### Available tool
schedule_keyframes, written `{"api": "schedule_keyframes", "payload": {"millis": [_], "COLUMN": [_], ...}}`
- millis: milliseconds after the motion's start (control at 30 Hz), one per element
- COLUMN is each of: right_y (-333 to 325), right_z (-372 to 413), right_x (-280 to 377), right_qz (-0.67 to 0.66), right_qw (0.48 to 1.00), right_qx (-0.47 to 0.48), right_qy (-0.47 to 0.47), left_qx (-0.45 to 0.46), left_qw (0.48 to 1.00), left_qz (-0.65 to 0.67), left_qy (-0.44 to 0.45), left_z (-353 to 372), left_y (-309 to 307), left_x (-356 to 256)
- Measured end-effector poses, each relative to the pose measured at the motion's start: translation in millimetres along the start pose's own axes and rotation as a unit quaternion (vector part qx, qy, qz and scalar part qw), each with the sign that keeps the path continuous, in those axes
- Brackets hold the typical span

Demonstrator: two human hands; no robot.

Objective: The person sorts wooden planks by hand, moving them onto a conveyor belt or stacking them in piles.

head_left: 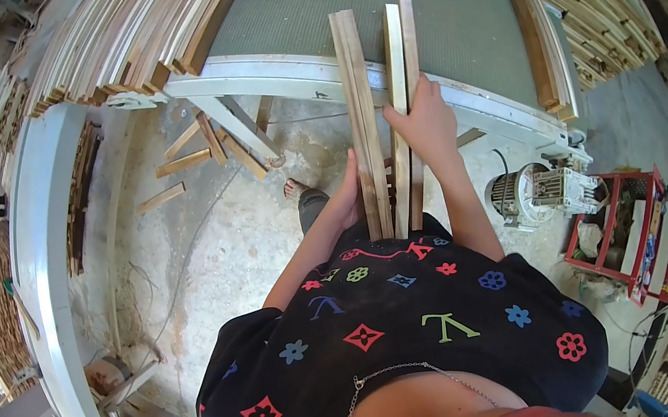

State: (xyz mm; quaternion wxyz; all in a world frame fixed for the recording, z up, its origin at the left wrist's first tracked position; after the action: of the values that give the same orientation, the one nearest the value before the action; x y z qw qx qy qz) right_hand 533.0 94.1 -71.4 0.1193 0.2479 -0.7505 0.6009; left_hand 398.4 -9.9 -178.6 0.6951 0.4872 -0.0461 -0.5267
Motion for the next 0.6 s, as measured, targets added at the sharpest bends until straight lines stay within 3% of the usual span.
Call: {"api": "schedule_keyframes", "payload": {"millis": [167,200,267,300,367,400,433,533,567,600], "right_y": [-41.8,-69.5,-115.0,-124.2,-131.3,-125.9,-113.2,-59.2,-44.1,-39.6], "right_z": [-23.0,-25.3,-18.1,-12.0,-5.8,-5.9,-5.0,4.4,4.7,5.1], "right_x": [5.2,14.0,25.2,28.5,35.5,29.5,14.7,-35.4,-45.9,-42.0], "right_qz": [0.1,0.12,0.163,0.192,0.248,0.248,0.247,0.229,0.211,0.17], "right_qw": [0.988,0.979,0.935,0.928,0.908,0.899,0.889,0.863,0.848,0.848], "right_qx": [0.112,0.087,0.045,0.046,0.049,0.035,0.021,0.032,0.056,0.048], "right_qy": [-0.047,-0.137,-0.311,-0.316,-0.334,-0.359,-0.385,-0.449,-0.483,-0.5], "left_qx": [0.057,0.046,0.24,0.329,0.062,-0.076,-0.036,-0.038,-0.003,-0.03], "left_qw": [0.998,0.999,0.963,0.924,0.99,0.993,0.998,0.996,0.991,0.991], "left_qz": [-0.018,-0.011,0.118,0.188,0.122,0.084,0.031,-0.017,-0.021,0.009], "left_qy": [0.012,0.013,0.036,0.048,0.037,0.032,0.043,0.081,0.133,0.128], "left_z": [-7.3,-12.3,-38.3,-36.4,-23.7,-13.1,-28.0,-26.8,-33.5,-33.9], "left_y": [-7.0,-11.4,-36.8,-28.1,0.5,11.6,-13.6,-7.6,-6.8,-2.9], "left_x": [5.8,9.7,23.2,21.5,10.3,1.7,10.4,0.3,1.0,-0.2]}}
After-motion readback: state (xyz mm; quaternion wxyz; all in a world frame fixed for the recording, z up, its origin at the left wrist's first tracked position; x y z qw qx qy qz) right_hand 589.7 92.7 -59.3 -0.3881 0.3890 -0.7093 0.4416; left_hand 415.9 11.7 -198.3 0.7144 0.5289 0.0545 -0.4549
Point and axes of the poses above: each hand's wrist, its own z-axis away from the middle knuckle, its own y-axis out of the palm, x = y × z, the point moved 3 cm from there along -z, towards the middle knuckle, and after that the axes turned 7 degrees about -y, right-handed, at the moved point
